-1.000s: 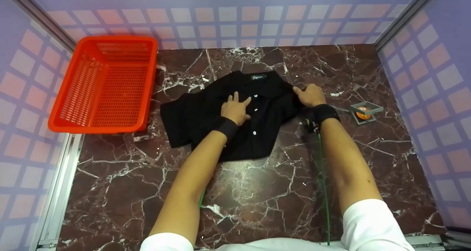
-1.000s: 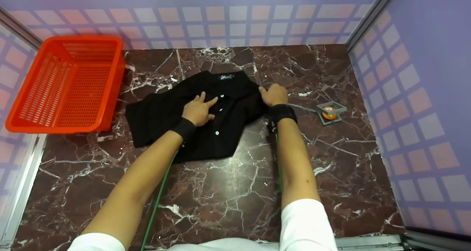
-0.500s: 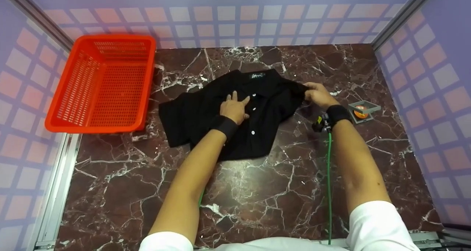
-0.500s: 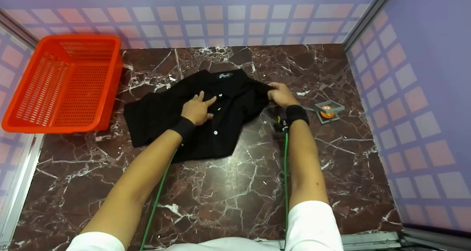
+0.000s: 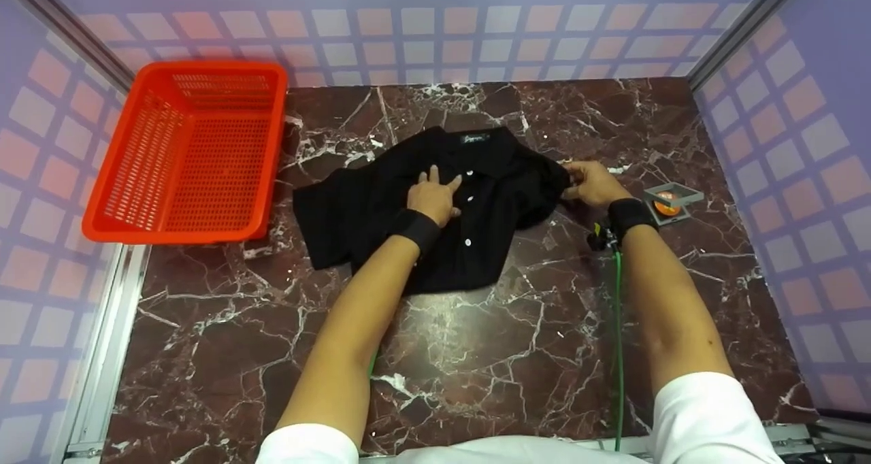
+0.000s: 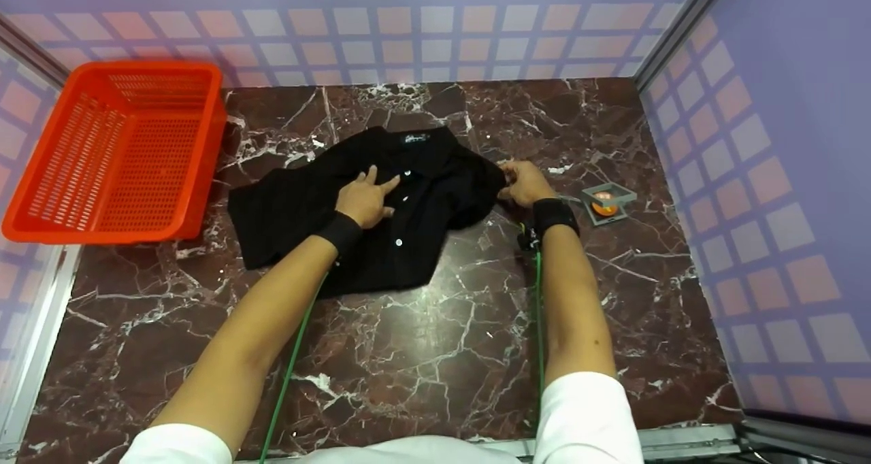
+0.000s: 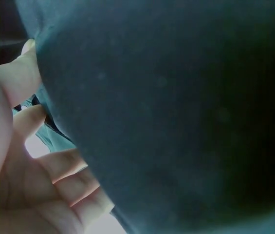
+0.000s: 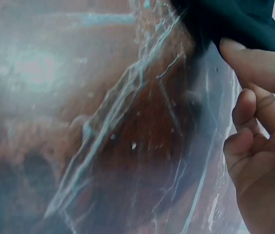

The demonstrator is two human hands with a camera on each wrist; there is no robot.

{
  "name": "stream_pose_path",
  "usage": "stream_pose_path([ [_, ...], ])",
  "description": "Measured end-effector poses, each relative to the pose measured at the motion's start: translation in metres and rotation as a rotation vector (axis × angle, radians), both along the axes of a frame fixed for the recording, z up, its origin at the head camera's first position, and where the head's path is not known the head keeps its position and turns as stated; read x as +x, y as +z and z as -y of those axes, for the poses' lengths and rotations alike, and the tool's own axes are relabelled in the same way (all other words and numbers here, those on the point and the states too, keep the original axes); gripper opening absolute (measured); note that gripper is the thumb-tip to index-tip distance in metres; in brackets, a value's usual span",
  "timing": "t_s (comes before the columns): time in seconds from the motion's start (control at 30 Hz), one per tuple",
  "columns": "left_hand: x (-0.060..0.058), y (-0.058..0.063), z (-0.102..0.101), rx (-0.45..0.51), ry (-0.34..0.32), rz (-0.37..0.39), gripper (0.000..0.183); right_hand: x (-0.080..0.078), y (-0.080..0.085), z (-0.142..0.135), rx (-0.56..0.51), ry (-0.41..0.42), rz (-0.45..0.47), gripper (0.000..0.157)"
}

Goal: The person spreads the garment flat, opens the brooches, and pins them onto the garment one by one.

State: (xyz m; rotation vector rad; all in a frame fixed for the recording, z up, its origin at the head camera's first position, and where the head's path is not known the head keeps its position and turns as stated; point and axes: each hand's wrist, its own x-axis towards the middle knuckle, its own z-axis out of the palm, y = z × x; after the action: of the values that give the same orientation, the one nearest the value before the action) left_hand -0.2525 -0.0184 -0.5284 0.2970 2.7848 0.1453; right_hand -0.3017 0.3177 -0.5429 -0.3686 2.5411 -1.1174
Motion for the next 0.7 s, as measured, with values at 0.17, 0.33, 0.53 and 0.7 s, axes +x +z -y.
stream_pose_path([
  [0.17,-0.002,-0.001,0.000,-0.004,0.000,0.023,0.077,0.007,0.005,-0.005,0.056,-0.022,0.066,0.032],
  [0.33,-0.002,-0.001,0.000,-0.007,0.000,0.019,0.077,0.017,0.021,-0.005,0.012,-0.031,0.166,0.020],
  [0.53,-0.001,-0.001,0.001,-0.013,-0.005,0.011,0.076,0.028,0.048,-0.003,-0.084,-0.059,0.242,0.019],
  [0.7,-0.001,0.001,0.001,-0.015,-0.004,0.013,0.076,0.024,0.032,-0.018,-0.375,-0.167,0.411,0.015],
])
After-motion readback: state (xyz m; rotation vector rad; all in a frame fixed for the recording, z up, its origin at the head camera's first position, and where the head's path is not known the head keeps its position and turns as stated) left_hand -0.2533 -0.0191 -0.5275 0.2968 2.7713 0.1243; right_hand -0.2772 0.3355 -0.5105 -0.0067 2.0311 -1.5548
